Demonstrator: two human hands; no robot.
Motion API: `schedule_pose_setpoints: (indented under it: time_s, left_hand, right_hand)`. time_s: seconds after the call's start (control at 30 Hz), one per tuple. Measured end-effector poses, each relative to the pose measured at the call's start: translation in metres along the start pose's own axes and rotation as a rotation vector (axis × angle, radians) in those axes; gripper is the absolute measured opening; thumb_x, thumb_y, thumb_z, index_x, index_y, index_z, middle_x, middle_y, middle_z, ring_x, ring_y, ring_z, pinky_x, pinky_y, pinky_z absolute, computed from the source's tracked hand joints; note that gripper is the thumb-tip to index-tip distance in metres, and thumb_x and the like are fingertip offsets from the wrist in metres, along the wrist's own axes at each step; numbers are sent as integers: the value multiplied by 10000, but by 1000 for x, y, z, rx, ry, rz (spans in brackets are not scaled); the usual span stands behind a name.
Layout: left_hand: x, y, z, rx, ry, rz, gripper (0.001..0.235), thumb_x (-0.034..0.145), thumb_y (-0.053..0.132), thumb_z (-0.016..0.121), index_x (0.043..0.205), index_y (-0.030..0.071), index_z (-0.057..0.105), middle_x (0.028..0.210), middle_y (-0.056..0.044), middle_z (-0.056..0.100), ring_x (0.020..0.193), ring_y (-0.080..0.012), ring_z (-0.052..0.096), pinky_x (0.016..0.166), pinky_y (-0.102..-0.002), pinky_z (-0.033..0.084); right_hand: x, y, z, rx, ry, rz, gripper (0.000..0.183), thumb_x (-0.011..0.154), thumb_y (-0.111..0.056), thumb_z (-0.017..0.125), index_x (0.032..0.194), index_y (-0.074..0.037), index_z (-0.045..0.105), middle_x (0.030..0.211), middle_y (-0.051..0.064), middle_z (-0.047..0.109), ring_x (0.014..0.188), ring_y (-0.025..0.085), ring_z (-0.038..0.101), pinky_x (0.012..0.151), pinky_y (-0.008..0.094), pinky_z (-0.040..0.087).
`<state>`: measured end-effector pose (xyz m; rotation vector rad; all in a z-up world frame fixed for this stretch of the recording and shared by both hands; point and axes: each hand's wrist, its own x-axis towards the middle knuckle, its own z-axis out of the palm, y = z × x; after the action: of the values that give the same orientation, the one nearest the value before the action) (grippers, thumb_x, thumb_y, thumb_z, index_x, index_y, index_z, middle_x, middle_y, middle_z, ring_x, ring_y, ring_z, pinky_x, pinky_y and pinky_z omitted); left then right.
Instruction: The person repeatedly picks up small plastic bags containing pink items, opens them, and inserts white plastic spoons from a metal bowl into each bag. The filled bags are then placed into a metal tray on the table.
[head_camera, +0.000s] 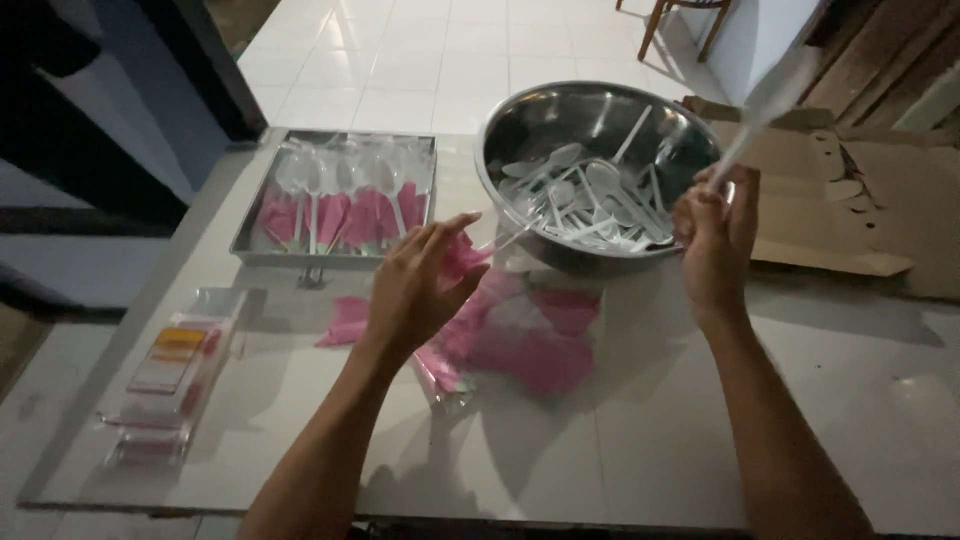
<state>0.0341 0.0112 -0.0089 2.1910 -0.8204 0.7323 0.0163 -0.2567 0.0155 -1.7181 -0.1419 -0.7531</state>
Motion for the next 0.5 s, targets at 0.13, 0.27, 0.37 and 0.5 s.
schedule_pose_setpoints:
  time_s: [0.13,0.27,0.37,0.5]
  left_hand:
    - [-1,4,1,-15,-11,-32,465,696,212,667,1121,99,512,873,-147,599,773,-325,590,679,-431,486]
    - [-3,3,6,35,-61,14,459,749,247,636,1140,102,444,901,-110,590,713,-195,586,626,-356,516]
    - [-2,8,4,12,-56,39,443,747,229,643,1126,97,456,891,-101,593,688,-185,576,610,-344,515]
    - [-3,10,4,-5,-92,41,410,755,216,631,1109,90,469,899,-97,591,712,-188,568,570,-327,507]
  right_hand:
    - [-5,-14,-5,-85,1,-32,278,889,-374,303,971,-110,335,619,-28,284,499,61,311,473,184,289]
    - [-6,-12,-12,-176,-17,-214,162,976,-243,295,946,-99,365,682,0,383,518,65,302,434,184,248]
    - [-10,-20,-6,-237,-105,-247,216,976,-214,311,1129,-70,358,761,86,524,604,127,461,508,224,324]
    - [-11,-13,-3,-232,-148,-362,204,978,-137,295,1161,-47,300,937,195,503,795,243,548,672,290,419]
